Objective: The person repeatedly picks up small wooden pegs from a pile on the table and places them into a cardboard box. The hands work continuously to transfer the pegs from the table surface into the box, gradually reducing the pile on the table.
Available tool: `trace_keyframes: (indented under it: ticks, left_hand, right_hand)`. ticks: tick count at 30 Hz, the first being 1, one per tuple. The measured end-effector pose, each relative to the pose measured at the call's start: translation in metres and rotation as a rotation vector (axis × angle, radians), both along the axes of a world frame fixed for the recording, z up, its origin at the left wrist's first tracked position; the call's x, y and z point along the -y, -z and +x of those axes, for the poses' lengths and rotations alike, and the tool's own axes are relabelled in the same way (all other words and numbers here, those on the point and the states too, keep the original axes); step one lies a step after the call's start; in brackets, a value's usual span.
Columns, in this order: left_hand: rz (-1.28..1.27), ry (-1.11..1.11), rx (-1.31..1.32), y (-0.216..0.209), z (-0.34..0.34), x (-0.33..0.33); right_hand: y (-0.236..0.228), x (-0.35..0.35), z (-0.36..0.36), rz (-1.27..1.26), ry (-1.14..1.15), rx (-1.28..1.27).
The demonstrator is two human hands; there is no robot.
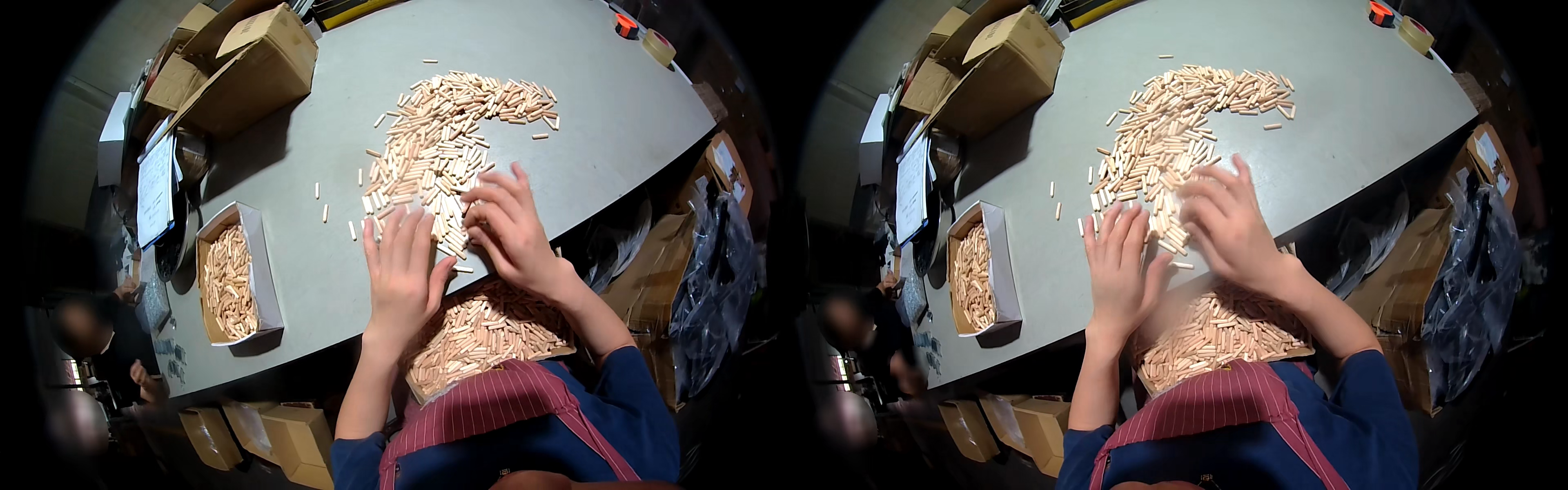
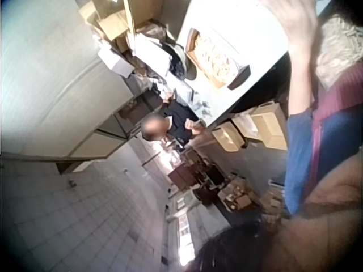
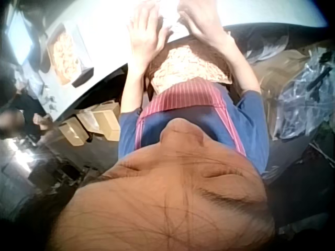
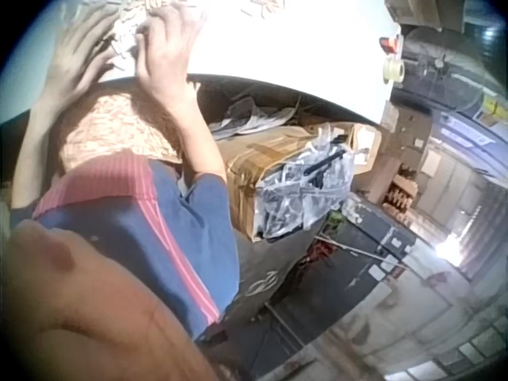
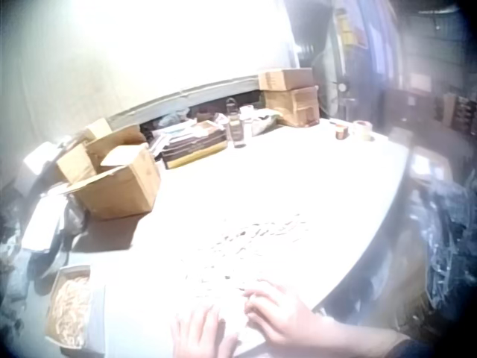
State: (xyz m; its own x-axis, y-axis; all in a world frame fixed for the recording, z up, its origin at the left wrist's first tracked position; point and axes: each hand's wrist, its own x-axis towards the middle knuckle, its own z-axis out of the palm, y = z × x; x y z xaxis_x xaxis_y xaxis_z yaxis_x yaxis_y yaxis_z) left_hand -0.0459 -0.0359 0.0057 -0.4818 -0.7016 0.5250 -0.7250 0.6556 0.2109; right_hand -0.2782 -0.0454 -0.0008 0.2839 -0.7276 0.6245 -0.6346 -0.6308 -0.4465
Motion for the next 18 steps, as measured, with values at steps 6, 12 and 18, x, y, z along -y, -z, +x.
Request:
trace_keyframes:
  ticks: [6, 12, 18]
  left_hand:
    - [0.094, 0.213, -0.333, -0.007, 0.01, -0.014]
    - [0.048, 0.035, -0.497, 0.003, 0.044, -0.033]
    - [-0.17, -0.817, -0.71, -0.047, 0.165, -0.024]
  right_hand:
    - [-0.001, -0.02, 0.018, -0.055, -0.302, 0.086]
    - [-0.013, -0.028, 0.006, -0.045, -0.313, 0.072]
    - [-0.007, -0.022, -0.052, 0.215, 0.179, 0.218]
